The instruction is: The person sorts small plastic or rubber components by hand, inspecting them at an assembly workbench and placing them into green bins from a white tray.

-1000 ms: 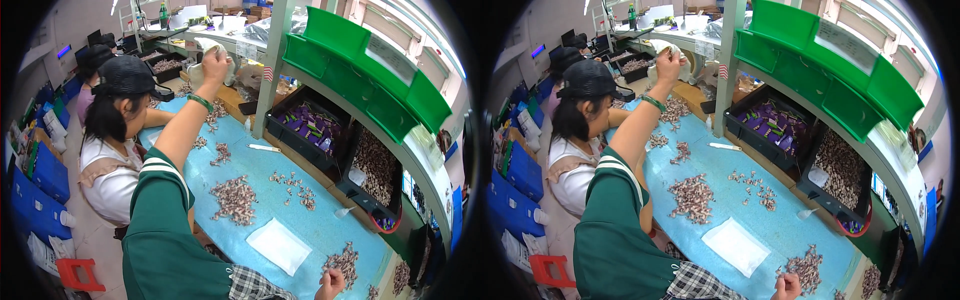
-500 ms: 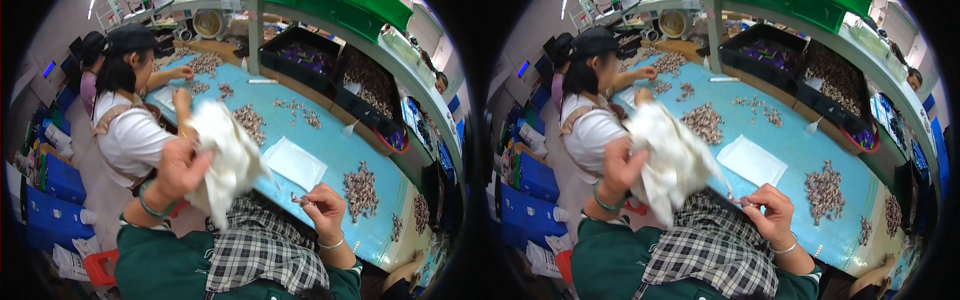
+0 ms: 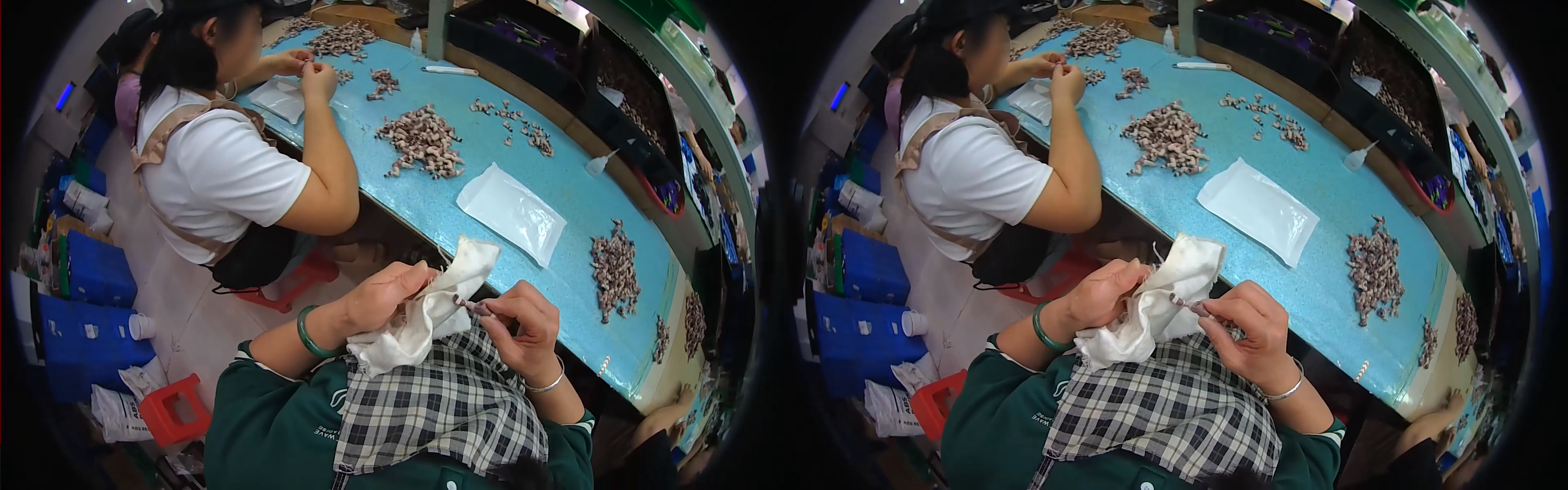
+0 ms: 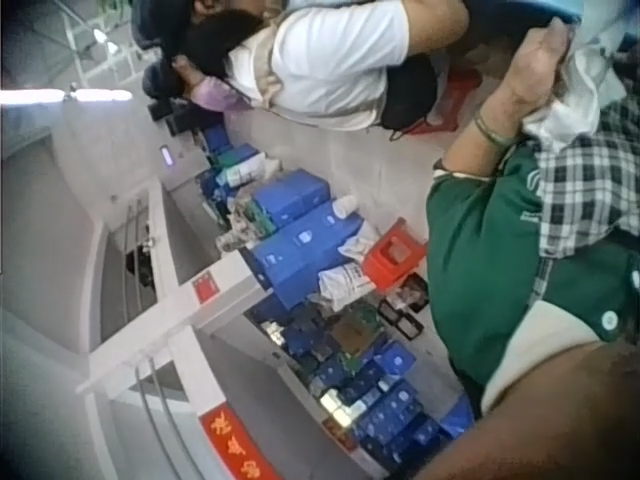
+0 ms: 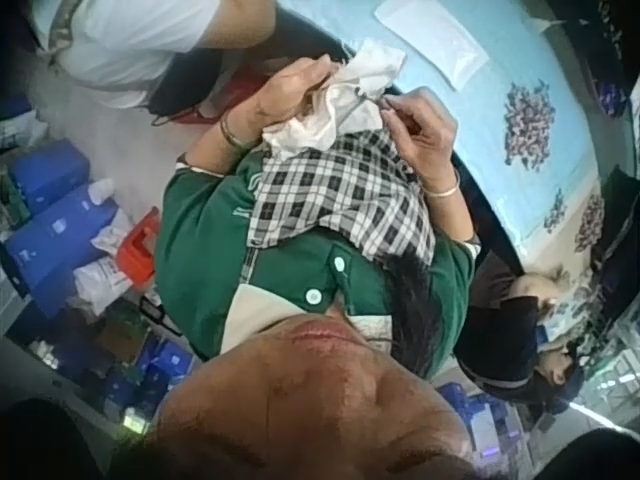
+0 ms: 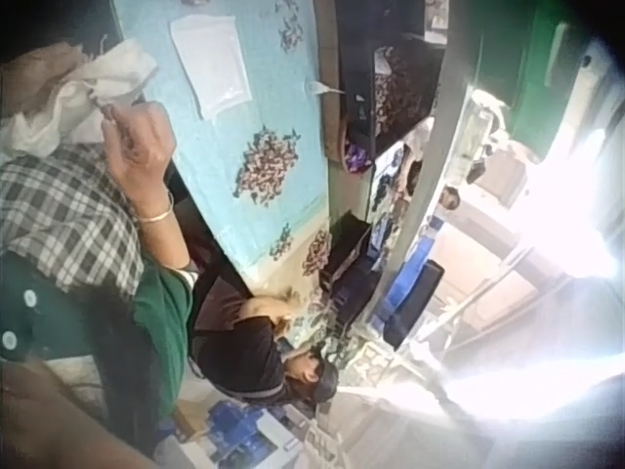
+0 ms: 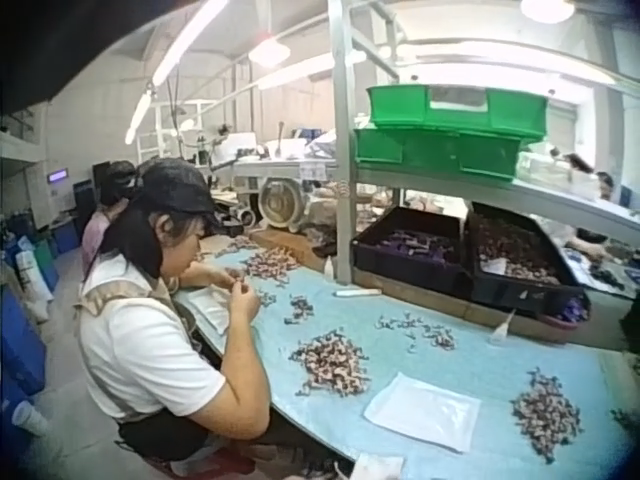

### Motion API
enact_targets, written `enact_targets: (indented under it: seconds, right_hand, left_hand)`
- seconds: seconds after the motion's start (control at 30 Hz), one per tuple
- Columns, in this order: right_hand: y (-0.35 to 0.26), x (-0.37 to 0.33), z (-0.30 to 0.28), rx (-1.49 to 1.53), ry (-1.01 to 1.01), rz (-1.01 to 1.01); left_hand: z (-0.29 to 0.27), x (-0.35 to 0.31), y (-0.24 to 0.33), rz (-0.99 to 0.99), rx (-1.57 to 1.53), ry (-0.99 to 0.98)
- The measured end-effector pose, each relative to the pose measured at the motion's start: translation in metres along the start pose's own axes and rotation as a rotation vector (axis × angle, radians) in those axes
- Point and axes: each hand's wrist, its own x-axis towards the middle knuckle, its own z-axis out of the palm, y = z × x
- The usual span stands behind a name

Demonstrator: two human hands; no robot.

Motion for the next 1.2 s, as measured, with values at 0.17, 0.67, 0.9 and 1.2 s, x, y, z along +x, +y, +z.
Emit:
enact_targets:
  seconds: [0.17, 0.67, 0.9, 1.2]
  right_hand:
    - [-0.004, 0.006, -0.001, -0.164, -0.024, -0.071]
    - [0.023, 0.015, 0.007, -0.348, -0.093, -0.298]
    - [0.033, 0.013, -0.001, -0.251, -0.018, -0.209]
    - [0.040, 0.009, -0.005, -0.093, 0.067, -0.014]
  left_hand:
    - [0.010, 0.015, 0.007, -0.043, 0.139, 0.013]
    - [0.000, 0.028, 0.004, 0.250, 0.910, 0.182]
    - [-0.015, 0.034, -0.008, 0.097, 0.434, 0.263]
    - [-0.003, 0.047, -0.004, -0.043, -0.006, 0.182]
